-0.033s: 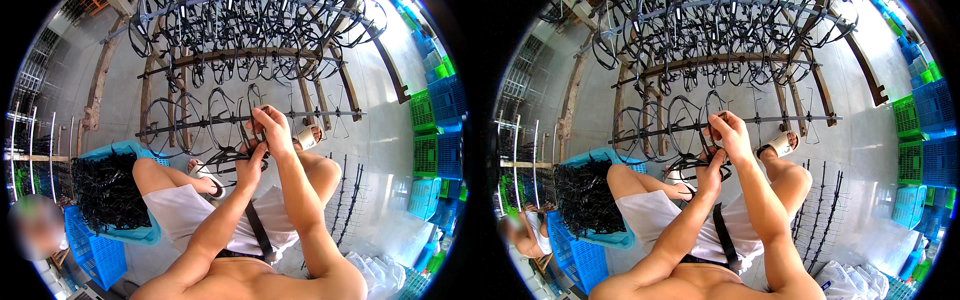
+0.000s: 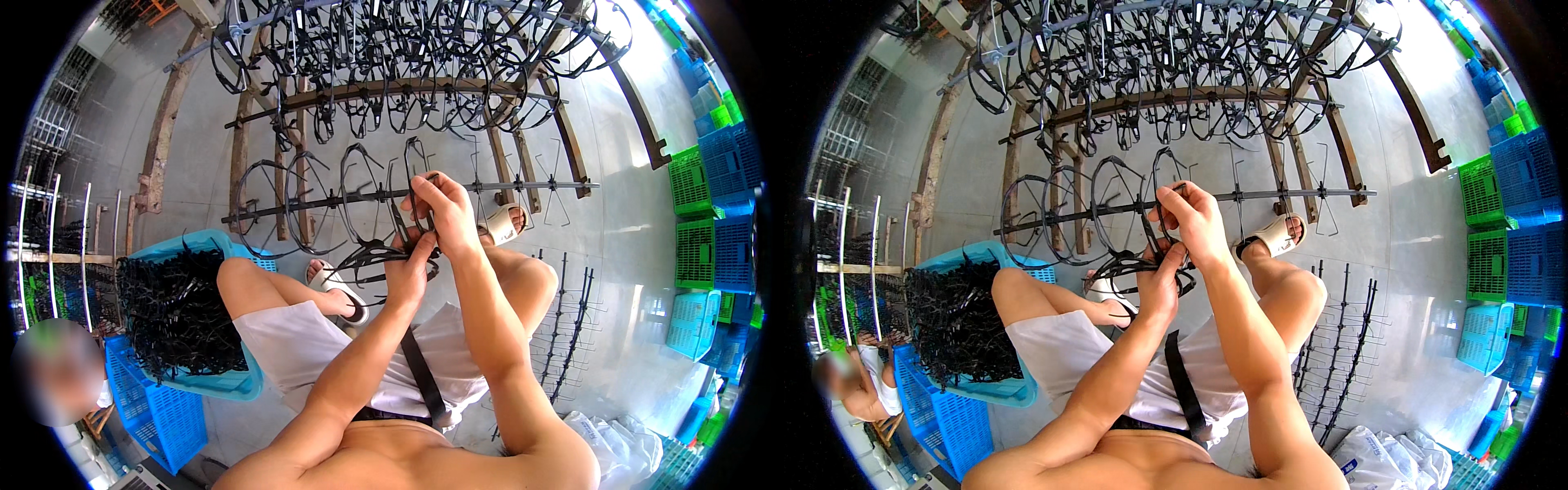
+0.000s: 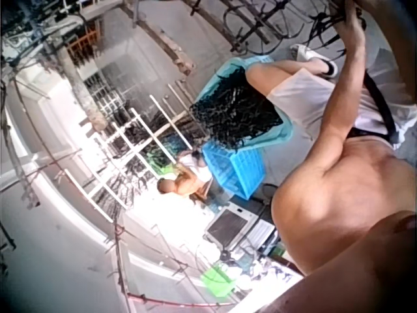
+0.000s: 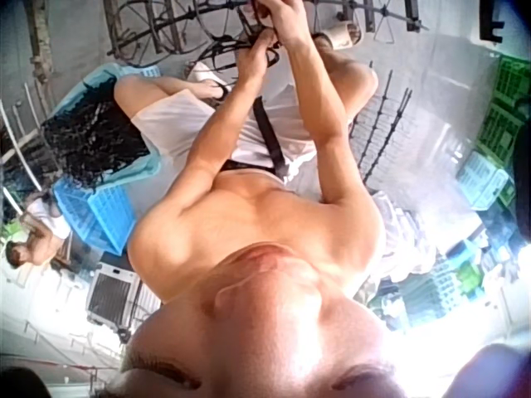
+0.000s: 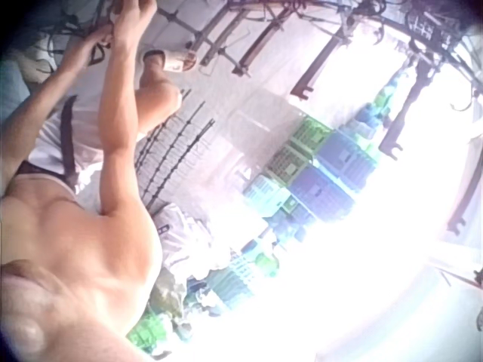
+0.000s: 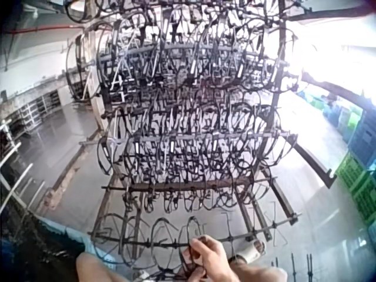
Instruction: The person repeatedly picks black wire loops from a blue basket and attaches them to a metal rack using both hands. The person works continuously, placing each loop onto the rack structure.
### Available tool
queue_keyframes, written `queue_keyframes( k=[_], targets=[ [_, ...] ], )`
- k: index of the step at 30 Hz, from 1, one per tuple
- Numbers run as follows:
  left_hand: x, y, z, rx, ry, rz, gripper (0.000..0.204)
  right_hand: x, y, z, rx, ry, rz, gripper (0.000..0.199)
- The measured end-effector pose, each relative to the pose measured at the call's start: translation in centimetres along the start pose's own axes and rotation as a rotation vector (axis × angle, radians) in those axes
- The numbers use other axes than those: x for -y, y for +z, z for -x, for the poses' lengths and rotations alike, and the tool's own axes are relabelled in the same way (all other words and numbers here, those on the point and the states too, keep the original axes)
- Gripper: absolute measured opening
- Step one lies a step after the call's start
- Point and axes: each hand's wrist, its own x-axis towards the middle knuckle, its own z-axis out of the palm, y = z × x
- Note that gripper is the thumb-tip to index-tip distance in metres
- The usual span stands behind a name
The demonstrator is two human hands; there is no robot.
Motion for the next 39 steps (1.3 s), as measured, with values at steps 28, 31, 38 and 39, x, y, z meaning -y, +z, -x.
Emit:
queue_keyframes(
  k=[28, 31, 38, 39],
  targets=[
    [-5.5, -2.0, 9.3, 0.541, 0.138, -0.119, 0.037, 4.2, -4.3, 18.1, 0.390, -0.216, 0.446, 0.019],
    [-4.7, -1.7, 9.5, 0.375, 0.143, -0.179, 0.041, 4.3, -4.3, 18.8, 0.523, -0.302, 0.308, 0.030],
    [-6.1, -1.9, 9.1, 0.397, 0.194, -0.687, 0.045, 0.4, -5.2, 19.1, 0.590, 0.592, -0.607, 0.047],
    [-5.6, -2.7, 8.8, 0.393, 0.291, -0.962, 0.053, 0.6, -5.2, 18.8, 0.584, 0.572, -0.522, 0.052]
  ],
)
